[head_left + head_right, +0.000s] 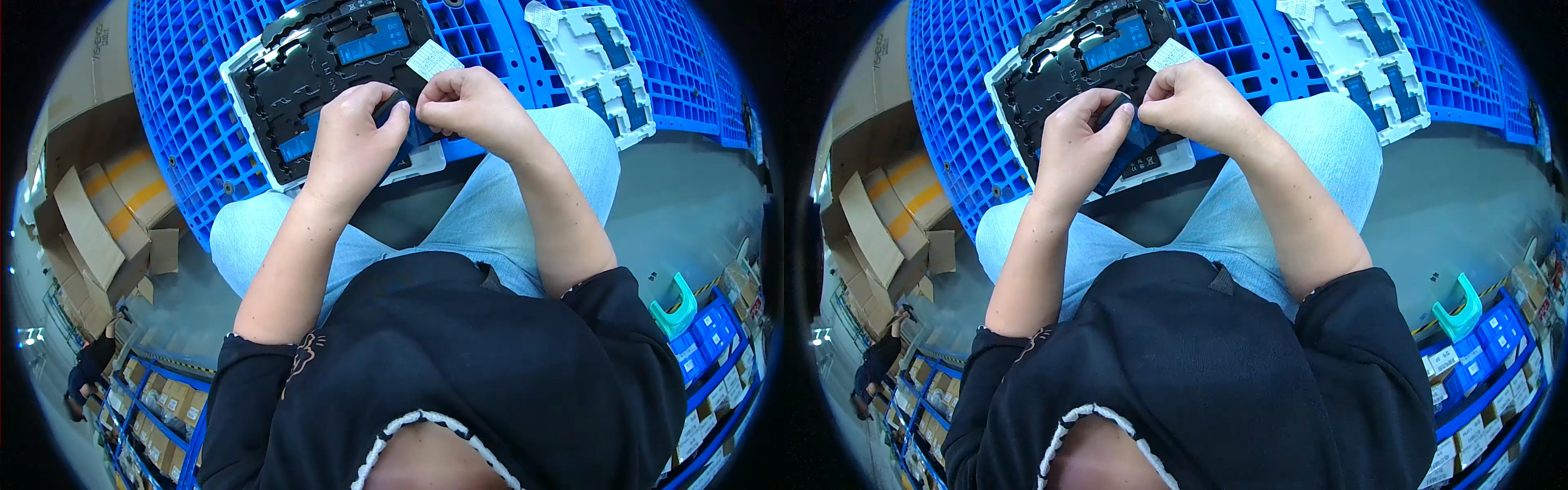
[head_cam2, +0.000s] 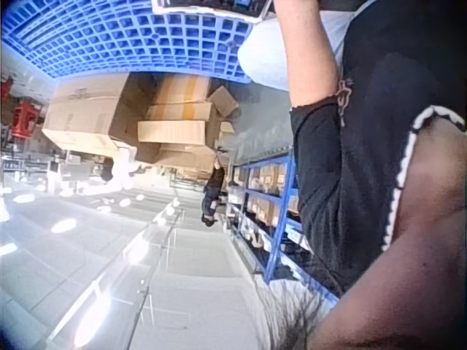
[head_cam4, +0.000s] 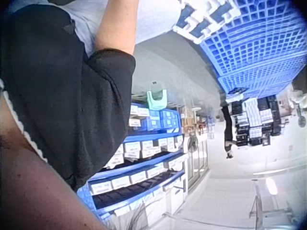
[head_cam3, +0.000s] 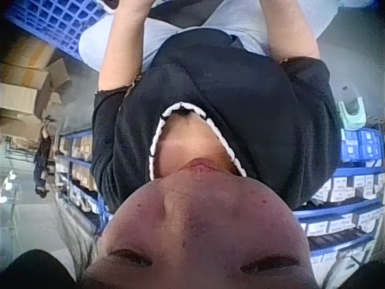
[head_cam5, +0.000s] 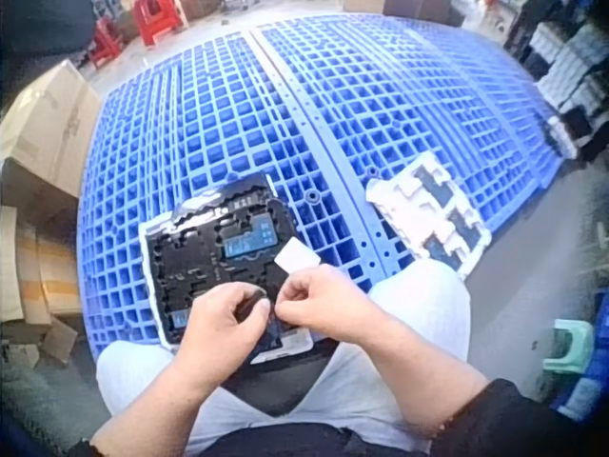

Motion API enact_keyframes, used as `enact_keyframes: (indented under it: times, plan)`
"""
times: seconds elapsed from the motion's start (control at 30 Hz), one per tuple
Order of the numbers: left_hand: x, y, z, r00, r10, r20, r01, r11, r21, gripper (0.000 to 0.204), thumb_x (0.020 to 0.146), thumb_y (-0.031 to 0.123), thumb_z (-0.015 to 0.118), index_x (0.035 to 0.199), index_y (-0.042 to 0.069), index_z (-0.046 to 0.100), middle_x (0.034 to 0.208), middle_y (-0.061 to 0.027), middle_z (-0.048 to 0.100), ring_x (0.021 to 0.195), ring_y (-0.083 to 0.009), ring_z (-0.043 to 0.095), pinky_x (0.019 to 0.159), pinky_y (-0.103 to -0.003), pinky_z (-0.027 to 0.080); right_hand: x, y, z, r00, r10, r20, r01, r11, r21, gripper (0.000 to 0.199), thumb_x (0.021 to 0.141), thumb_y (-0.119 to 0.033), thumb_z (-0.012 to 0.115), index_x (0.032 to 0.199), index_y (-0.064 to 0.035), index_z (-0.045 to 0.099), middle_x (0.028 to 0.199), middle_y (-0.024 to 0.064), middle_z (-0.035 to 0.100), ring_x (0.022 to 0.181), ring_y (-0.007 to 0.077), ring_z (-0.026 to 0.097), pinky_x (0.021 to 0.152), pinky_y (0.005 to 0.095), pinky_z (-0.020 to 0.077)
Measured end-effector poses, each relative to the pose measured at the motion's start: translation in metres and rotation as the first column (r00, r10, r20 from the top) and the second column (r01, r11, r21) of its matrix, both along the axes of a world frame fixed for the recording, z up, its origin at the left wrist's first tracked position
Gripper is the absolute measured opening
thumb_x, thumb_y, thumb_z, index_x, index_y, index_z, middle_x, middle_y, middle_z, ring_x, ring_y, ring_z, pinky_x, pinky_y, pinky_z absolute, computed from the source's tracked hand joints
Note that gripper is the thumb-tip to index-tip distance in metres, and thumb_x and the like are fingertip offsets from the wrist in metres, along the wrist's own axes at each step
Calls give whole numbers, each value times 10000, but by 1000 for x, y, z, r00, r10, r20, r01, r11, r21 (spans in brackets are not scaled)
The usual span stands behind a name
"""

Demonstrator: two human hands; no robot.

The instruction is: The person sits on the floor and applies blue protective film to small black rectangular components arranged in a white plastic tray. They retrieve the film from a nearby shelf, peel it from its backing, and carefully align and smooth it onto the components.

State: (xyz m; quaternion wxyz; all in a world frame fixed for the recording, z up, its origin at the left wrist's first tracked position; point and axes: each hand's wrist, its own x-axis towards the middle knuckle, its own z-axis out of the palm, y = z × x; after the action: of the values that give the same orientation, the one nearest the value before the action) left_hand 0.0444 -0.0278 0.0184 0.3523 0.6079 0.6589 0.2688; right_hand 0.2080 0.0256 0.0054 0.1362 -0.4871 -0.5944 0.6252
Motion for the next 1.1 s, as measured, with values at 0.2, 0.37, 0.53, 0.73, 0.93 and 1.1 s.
enact_keyframes:
  times: [0.2, 0.37, 0.53, 0.73, 0.93, 1.1]
  plan:
    - [3, 1, 4, 999, -37, 3, 37, 999, -27, 190, 798, 121, 627, 898, -40, 637, 739, -68, 626, 656, -78, 549, 608, -236, 453, -3, 0, -1, 994, 69, 82, -78, 990, 115, 195, 691, -148, 611, 745, 38, 631, 609, 38, 569, 560, 89, 521, 514, 230, 426]
    - [2, 1, 0, 998, -44, 42, 46, 997, -55, 200, 800, 122, 631, 921, -37, 637, 759, -69, 637, 677, -85, 566, 623, -232, 461, -2, 0, 0, 999, 19, 41, -19, 1000, 5, 235, 672, -201, 647, 719, 29, 650, 608, 84, 602, 543, 119, 565, 518, 238, 459]
    - [2, 3, 6, 998, -41, 53, 48, 989, -141, 215, 785, 134, 630, 919, -34, 639, 776, -106, 644, 704, -143, 598, 644, -259, 476, 2, 0, 3, 999, -28, -28, 24, 994, -109, 227, 672, -199, 640, 732, 19, 658, 614, 84, 617, 549, 122, 594, 523, 230, 478]
    - [3, 3, 13, 996, -23, 91, 38, 985, -167, 223, 757, 143, 613, 886, -36, 646, 782, -168, 650, 708, -239, 640, 658, -316, 493, 3, 0, 2, 998, -16, -65, 7, 989, -147, 179, 694, -175, 588, 720, -7, 643, 605, 61, 602, 546, 111, 587, 510, 223, 468]
    - [2, 3, 13, 995, -13, 99, 29, 985, -168, 236, 754, 150, 617, 895, -37, 646, 790, -168, 655, 703, -233, 641, 654, -314, 494, 4, -1, 4, 996, -39, -78, 27, 988, -149, 171, 698, -178, 579, 709, -16, 634, 602, 58, 595, 542, 111, 586, 511, 219, 472]
    - [0, 2, 12, 994, -21, 104, 44, 975, -220, 242, 807, 173, 639, 958, -16, 637, 772, -52, 633, 694, -79, 561, 641, -227, 459, 4, -2, 3, 996, -65, -67, 56, 990, -130, 164, 693, -172, 585, 699, -13, 626, 601, 55, 583, 536, 104, 563, 501, 218, 461]
